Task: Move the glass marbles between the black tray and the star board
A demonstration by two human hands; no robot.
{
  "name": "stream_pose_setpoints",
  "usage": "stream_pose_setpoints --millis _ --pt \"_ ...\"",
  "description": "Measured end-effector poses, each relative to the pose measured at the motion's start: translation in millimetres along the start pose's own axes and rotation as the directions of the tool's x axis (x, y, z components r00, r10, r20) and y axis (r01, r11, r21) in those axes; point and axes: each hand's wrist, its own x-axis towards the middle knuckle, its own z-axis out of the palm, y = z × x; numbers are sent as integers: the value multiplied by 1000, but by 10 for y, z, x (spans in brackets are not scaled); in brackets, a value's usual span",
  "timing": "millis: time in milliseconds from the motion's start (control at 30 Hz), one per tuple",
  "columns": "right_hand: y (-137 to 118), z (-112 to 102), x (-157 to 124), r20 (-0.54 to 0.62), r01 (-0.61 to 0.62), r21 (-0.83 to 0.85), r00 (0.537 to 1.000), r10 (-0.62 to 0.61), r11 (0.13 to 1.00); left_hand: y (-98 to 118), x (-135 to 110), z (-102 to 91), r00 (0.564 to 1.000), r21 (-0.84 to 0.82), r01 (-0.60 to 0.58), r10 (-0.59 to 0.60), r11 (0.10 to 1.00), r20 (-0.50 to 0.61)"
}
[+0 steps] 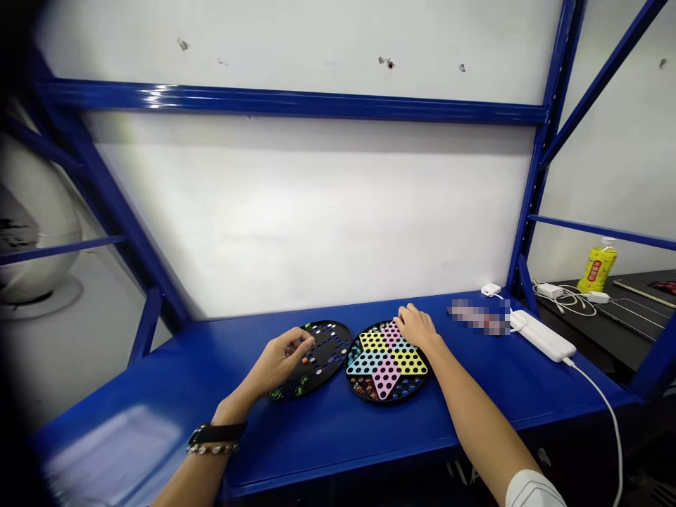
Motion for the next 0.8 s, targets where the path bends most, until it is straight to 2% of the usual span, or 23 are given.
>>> stream_pose_setpoints --millis 100,200,267,367,433,500,567,700,800 --pt "65 4 -22 -46 -13 125 999 18 992 -26 -5 -57 999 145 28 -32 989 23" --pt "114 -11 -39 -86 -34 225 995 55 974 -43 -36 -222 986 280 88 -124 956 114" --pt "135 -28 -48 -118 -45 277 990 80 960 -72 -75 -376 966 330 112 -181 937 187" --pt "153 -51 -56 -154 -52 318 982 106 947 -149 -142 -574 935 378 166 -267 911 233" --pt "164 -59 -58 -159 -60 342 980 121 938 -202 -177 -630 893 401 203 -337 893 297" --pt "177 -60 -59 -152 -69 371 979 134 926 -236 -194 -616 853 421 216 -380 881 357" --pt "192 -61 -61 -144 -78 393 979 145 916 -244 -190 -559 846 452 208 -391 868 362" --pt "215 -84 -73 -163 -77 427 973 161 901 -246 -152 -434 867 517 182 -384 837 317" --pt "219 -105 -83 -167 -84 436 971 173 896 -292 -127 -369 911 495 203 -349 845 222"
